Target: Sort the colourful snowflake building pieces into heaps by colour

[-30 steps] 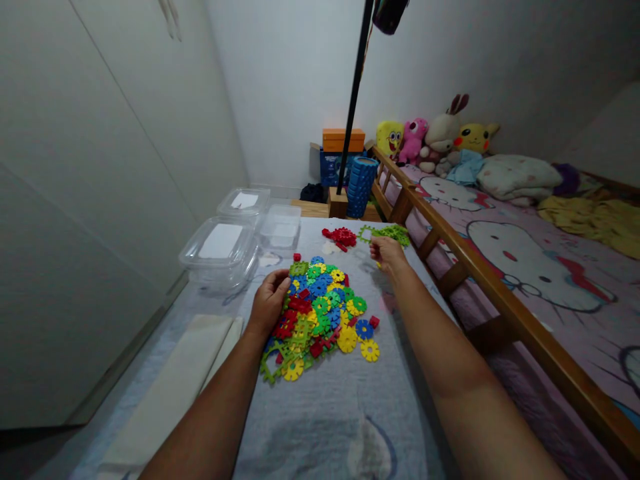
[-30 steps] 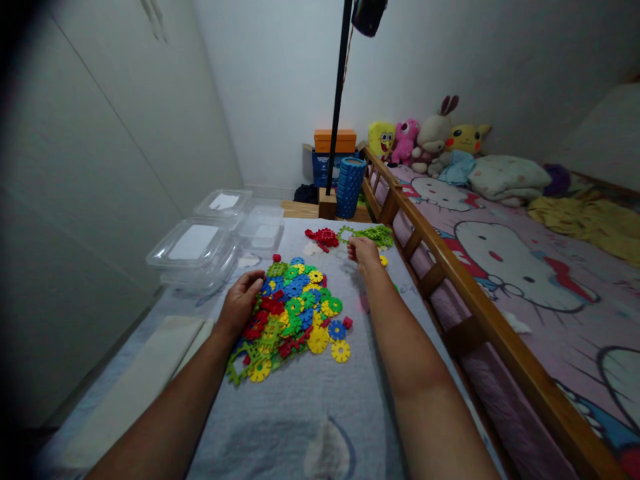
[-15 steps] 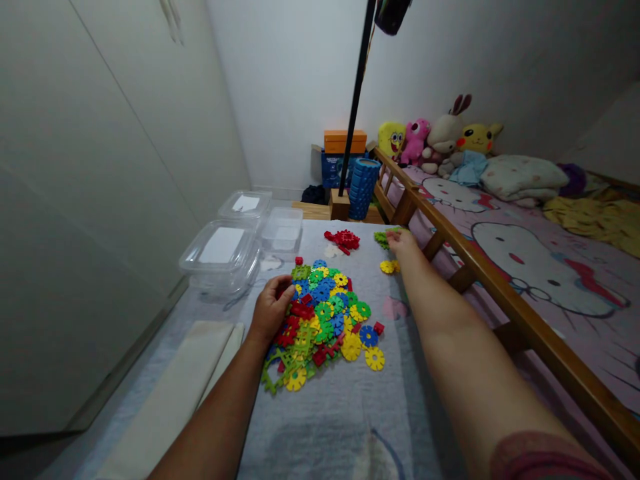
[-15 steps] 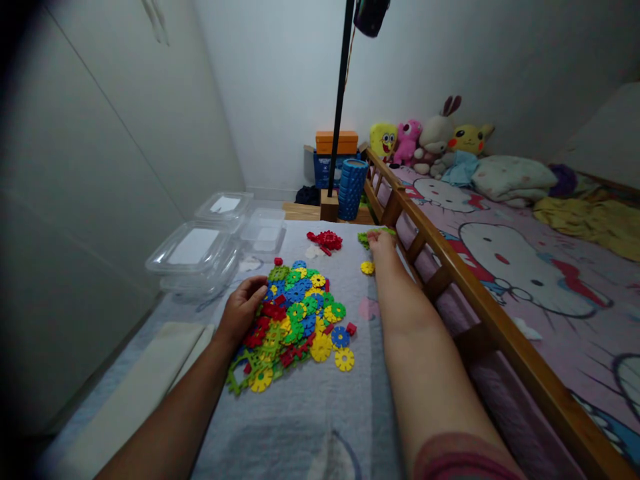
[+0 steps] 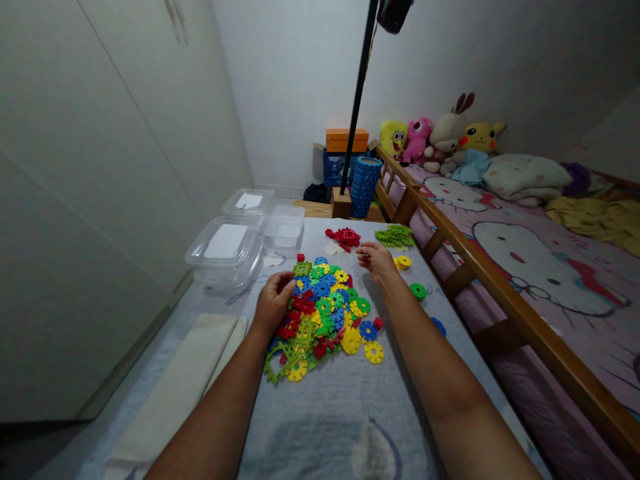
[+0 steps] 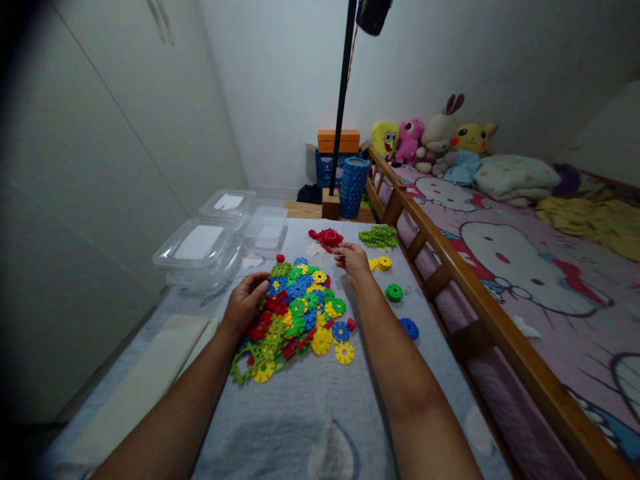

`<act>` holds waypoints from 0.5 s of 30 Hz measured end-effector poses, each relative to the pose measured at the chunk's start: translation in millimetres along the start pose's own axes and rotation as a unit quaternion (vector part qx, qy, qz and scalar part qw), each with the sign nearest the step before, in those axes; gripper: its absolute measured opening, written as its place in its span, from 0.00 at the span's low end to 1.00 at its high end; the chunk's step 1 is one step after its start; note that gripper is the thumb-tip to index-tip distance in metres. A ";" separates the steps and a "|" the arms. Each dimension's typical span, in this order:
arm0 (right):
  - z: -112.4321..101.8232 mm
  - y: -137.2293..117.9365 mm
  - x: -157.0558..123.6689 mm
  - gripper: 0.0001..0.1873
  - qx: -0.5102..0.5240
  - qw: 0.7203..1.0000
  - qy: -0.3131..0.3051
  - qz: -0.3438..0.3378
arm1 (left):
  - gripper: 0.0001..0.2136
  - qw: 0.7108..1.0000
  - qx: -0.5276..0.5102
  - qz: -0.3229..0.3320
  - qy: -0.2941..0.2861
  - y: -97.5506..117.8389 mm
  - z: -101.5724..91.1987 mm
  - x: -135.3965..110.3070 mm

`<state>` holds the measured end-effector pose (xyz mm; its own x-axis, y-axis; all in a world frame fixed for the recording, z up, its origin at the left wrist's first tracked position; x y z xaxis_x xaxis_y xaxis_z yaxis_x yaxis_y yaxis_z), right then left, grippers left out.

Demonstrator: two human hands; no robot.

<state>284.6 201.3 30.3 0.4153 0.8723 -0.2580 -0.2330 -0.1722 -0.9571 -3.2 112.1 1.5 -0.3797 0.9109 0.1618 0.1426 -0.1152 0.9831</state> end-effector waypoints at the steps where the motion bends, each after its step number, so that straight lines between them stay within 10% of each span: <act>1: 5.4 3.8 -7.5 0.10 -0.033 0.999 -0.022 -0.017 | 0.21 1.000 -0.007 -0.003 0.004 0.8 -0.6 0.0; 5: 34.2 16.5 -33.6 0.06 -0.200 0.960 -0.117 -0.156 | 0.20 0.999 -0.018 -0.022 0.031 2.3 -4.6 -0.2; 10: 75.8 23.0 -60.1 0.07 -0.420 0.815 -0.175 -0.358 | 0.21 0.996 -0.027 -0.048 0.063 -1.0 -9.0 1.2; 15: 112.7 30.4 -67.8 0.16 -0.545 0.725 -0.164 -0.388 | 0.22 0.995 -0.057 -0.047 0.063 -6.7 -8.4 5.1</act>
<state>150.2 188.5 33.5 -0.2241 0.9312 0.2876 0.8660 0.3257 -0.3795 -13.8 114.2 -3.6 -0.4993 0.8634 0.0717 -0.0010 -0.0833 0.9965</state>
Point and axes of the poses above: each hand's wrist, its own x-axis towards the middle knuckle, its own z-axis out of the palm, y = z × x, the point moved 6 cm from there along x, towards the middle knuckle, and after that the axes turned 13 degrees about y, right-handed, at the moved point
